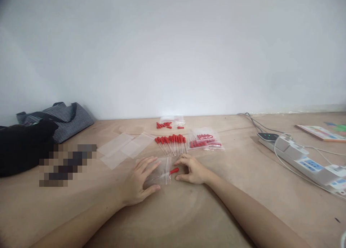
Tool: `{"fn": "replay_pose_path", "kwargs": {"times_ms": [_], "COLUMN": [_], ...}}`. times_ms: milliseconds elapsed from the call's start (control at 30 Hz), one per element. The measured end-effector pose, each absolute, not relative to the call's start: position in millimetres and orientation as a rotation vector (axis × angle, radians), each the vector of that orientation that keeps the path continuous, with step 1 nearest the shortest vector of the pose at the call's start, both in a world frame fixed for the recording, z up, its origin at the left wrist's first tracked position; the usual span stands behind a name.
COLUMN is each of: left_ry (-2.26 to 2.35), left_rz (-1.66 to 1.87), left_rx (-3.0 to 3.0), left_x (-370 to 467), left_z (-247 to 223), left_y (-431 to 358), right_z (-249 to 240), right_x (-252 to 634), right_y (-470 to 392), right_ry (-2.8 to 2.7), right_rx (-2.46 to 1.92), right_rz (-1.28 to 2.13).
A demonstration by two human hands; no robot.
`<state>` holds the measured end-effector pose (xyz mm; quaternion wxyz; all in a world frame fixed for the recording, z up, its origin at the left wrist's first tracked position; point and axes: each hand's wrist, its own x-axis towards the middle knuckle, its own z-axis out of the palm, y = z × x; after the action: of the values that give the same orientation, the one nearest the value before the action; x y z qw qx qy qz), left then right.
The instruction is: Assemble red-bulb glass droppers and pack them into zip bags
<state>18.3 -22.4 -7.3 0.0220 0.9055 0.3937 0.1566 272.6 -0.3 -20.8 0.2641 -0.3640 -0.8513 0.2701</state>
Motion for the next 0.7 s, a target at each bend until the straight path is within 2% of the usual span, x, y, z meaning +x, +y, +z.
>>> {"fn": "replay_pose_path", "kwargs": {"times_ms": [233, 467, 700], "left_ry": [1.133, 1.211, 1.231], "left_rz": [0.318, 0.307, 0.305], "left_rx": [2.675, 2.611, 2.593], "left_x": [-26, -15, -15], "left_z": [-3, -4, -3], "left_y": [-20, -18, -20], "right_z": [-25, -25, -35], "right_x": [270, 253, 238], "right_y": [3, 2, 4], "right_ry": [-2.264, -2.103, -2.175], "right_rx": [-1.008, -1.007, -1.149], "right_rz": [0.713, 0.744, 0.645]}}
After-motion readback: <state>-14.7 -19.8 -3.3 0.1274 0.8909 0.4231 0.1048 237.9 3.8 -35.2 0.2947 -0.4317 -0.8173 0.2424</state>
